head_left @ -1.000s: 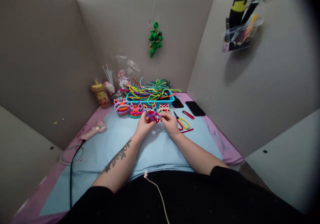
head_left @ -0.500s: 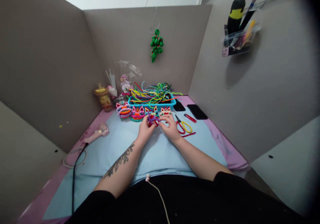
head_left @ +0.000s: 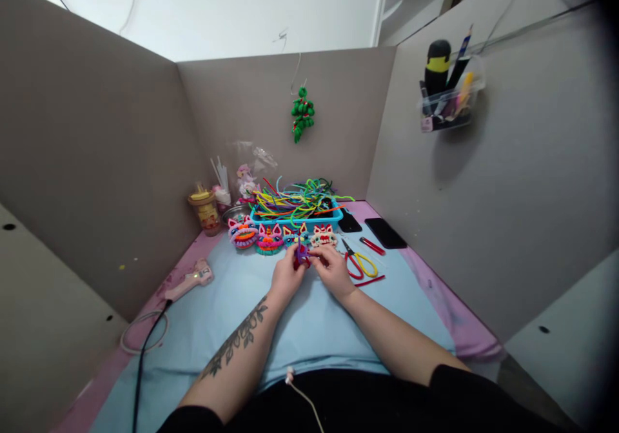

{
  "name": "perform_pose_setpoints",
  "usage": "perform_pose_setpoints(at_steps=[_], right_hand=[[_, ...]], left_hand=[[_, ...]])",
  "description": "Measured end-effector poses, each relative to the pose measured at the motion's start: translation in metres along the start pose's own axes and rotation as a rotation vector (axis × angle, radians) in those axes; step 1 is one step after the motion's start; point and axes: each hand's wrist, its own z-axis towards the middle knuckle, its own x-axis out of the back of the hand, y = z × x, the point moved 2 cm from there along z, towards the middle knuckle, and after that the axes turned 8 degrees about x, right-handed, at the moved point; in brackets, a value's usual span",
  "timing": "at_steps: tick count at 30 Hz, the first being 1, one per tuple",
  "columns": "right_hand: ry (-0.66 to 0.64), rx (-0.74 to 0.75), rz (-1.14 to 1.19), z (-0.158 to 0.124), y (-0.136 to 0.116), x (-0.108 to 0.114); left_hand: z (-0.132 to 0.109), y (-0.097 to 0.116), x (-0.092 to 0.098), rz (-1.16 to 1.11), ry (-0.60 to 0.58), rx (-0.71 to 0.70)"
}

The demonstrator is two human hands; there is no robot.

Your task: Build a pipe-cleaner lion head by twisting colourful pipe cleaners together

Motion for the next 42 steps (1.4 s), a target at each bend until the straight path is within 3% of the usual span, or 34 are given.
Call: perform_pose_setpoints(at_steps=[14, 20, 28, 35, 42], right_hand=[[-0.007, -0.181, 0.083, 0.000, 0.013, -0.003], [-0.001, -0.166, 0.183, 0.001, 0.016, -0.003], [-0.038, -0.133, 0.152, 0.004, 0.010, -0.003], [-0.064, -0.097, 0.112, 0.005, 0.001, -0.003], [-0.038, -0.150, 0.120, 0.003, 0.005, -0.006]], left_hand=[[-0.001, 0.014, -0.003, -0.093, -0.115, -0.046], [-0.006, 0.022, -0.001, -0.113, -0.180, -0.093], [-0.002, 0.019, 0.001, -0.258, -0.045, 0.070], [0.000, 0.016, -0.003, -0.625, -0.064, 0.305], [0.001, 0.015, -0.002, -0.614, -0.065, 0.310]])
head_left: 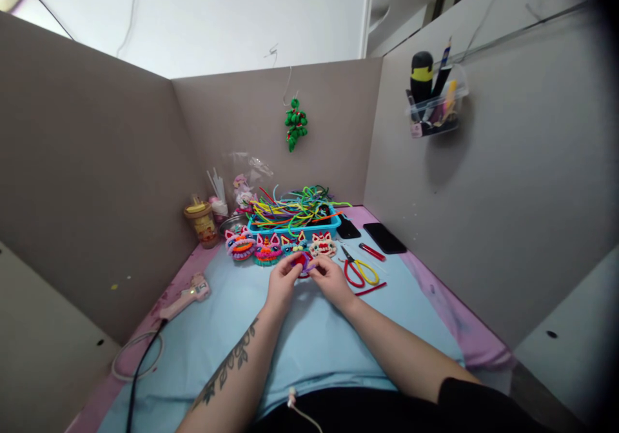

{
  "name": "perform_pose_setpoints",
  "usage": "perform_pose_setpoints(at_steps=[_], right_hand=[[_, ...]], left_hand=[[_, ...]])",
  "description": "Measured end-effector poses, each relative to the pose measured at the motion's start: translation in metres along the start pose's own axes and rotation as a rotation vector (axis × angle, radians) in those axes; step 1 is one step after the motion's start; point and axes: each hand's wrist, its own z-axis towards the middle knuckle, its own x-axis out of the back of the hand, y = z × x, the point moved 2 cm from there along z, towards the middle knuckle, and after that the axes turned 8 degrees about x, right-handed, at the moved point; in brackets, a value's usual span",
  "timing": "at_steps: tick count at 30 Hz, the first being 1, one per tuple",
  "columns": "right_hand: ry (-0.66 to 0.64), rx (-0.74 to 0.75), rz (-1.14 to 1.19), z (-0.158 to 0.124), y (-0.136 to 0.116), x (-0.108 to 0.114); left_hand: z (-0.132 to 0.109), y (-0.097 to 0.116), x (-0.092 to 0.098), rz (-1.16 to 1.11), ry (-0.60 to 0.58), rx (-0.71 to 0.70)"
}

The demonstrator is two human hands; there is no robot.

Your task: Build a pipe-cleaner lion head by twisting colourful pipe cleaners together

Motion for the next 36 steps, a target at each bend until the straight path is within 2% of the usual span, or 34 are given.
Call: perform_pose_setpoints(at_steps=[4, 11, 16, 21, 24, 30, 36], right_hand=[[0.055, -0.052, 0.013, 0.000, 0.004, 0.000], [0.065, -0.092, 0.041, 0.000, 0.005, 0.000], [0.054, -0.084, 0.037, 0.001, 0.006, 0.000], [0.051, -0.025, 0.023, -0.001, 0.000, 0.000], [0.002, 0.051, 0.007, -0.004, -0.007, -0.003], [-0.066, 0.044, 0.043, -0.011, -0.009, -0.012], [-0.274, 0.285, -0.002, -0.019, -0.027, -0.019]], left_hand=[[0.000, 0.002, 0.000, 0.030, 0.017, 0.011], [-0.002, 0.002, 0.000, 0.058, 0.006, 0.025], [-0.003, 0.003, -0.002, 0.079, 0.037, 0.021], [0.002, 0.000, 0.004, 0.057, 0.085, -0.022], [0.003, -0.001, 0.008, 0.044, 0.124, -0.038], [0.003, -0.001, 0.008, 0.095, 0.137, -0.063], [0.005, 0.001, 0.011, 0.096, 0.191, -0.047]])
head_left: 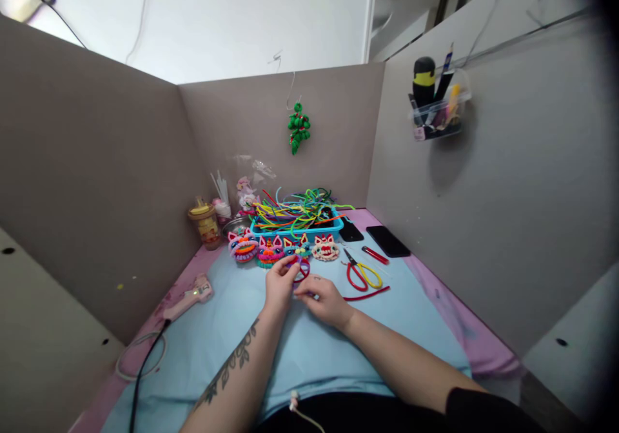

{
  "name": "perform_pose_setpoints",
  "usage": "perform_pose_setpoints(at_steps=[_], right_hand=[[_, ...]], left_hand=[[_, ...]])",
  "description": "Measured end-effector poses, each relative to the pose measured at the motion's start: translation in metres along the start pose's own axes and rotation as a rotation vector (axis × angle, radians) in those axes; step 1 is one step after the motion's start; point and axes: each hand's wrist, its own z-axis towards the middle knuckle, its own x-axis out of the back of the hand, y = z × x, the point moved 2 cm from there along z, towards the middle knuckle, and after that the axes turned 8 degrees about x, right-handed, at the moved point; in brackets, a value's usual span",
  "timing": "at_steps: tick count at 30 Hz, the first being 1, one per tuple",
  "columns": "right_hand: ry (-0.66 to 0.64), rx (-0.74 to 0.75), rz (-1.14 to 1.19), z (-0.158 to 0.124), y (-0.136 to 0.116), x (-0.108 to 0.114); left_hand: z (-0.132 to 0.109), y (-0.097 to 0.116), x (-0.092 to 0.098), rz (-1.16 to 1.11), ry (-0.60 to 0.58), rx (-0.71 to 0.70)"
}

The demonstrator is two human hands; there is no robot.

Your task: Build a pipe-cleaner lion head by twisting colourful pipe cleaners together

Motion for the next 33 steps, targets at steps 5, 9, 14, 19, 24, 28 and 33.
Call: perform_pose_setpoints(at_steps=[5, 9, 14, 19, 24, 28, 33], right_hand=[[-0.217, 0.111, 0.165, -0.003, -0.020, -0.007], [-0.025, -0.122, 0.338, -0.005, -0.001, -0.002], [0.341, -0.313, 0.005, 0.000, 0.029, 0.016], [0.320, -0.231, -0.136, 0.006, 0.029, 0.020], [0.302, -0.192, -0.236, 0.004, 0.025, 0.019], [0.274, -0.160, -0.294, 0.003, 0.025, 0.017], [0.279, -0.170, -0.288, 0.002, 0.024, 0.016]], left_hand=[[0.003, 0.000, 0.002, -0.015, 0.012, 0.033], [0.003, -0.001, 0.002, -0.071, -0.006, 0.055], [-0.001, 0.003, -0.003, -0.159, -0.045, 0.084], [-0.004, 0.004, -0.007, -0.148, -0.109, 0.095], [-0.007, 0.001, -0.009, -0.123, -0.156, 0.106], [-0.008, 0.001, -0.011, -0.103, -0.162, 0.099], [-0.007, -0.001, -0.011, -0.117, -0.170, 0.109]])
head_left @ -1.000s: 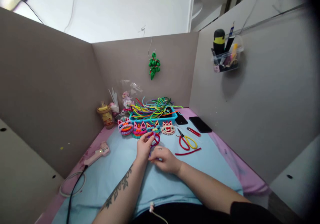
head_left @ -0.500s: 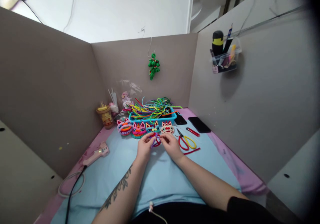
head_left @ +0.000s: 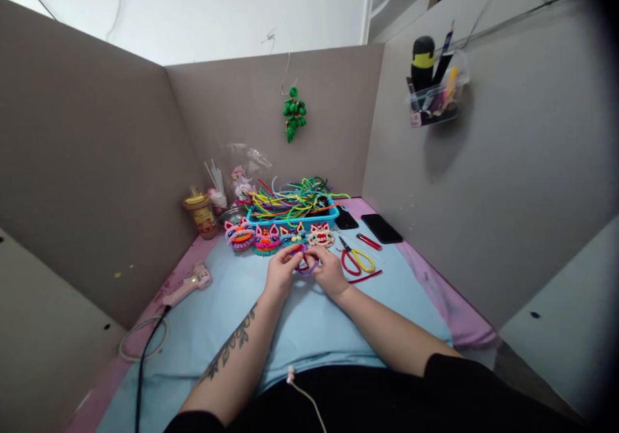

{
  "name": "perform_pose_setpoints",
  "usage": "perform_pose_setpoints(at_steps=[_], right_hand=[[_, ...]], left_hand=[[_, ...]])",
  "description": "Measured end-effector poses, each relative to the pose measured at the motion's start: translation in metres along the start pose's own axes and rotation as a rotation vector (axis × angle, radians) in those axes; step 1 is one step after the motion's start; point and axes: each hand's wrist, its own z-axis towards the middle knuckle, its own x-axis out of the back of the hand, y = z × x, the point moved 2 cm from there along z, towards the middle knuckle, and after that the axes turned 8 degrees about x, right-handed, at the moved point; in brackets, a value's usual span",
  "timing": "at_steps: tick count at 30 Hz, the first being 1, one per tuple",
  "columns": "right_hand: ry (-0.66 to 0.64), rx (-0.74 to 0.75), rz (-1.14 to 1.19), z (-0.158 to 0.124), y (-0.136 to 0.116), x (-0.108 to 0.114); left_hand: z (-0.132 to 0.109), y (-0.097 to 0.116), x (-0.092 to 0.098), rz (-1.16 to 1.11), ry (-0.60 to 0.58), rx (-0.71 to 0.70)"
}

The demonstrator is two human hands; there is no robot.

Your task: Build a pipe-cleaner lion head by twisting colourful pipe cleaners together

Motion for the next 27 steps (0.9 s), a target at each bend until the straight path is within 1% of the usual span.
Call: perform_pose_setpoints(at_steps=[8, 16, 20, 23, 27], right_hand=[[-0.007, -0.005, -0.077, 0.000, -0.003, 0.003], [-0.008, -0.012, -0.177, -0.003, 0.004, 0.000], [-0.040, -0.029, -0.251, -0.006, 0.010, -0.003], [-0.040, -0.060, -0.315, -0.006, 0.012, -0.004], [-0.040, -0.093, -0.349, -0.003, 0.013, -0.003]], left_hand=[[0.001, 0.000, 0.001, -0.087, 0.010, 0.039], [0.003, -0.004, 0.001, -0.047, -0.017, 0.016], [0.002, -0.004, -0.001, -0.071, -0.008, 0.062], [0.003, -0.006, -0.002, -0.089, -0.024, 0.080], [0.003, -0.007, -0.003, -0.042, -0.046, 0.044]])
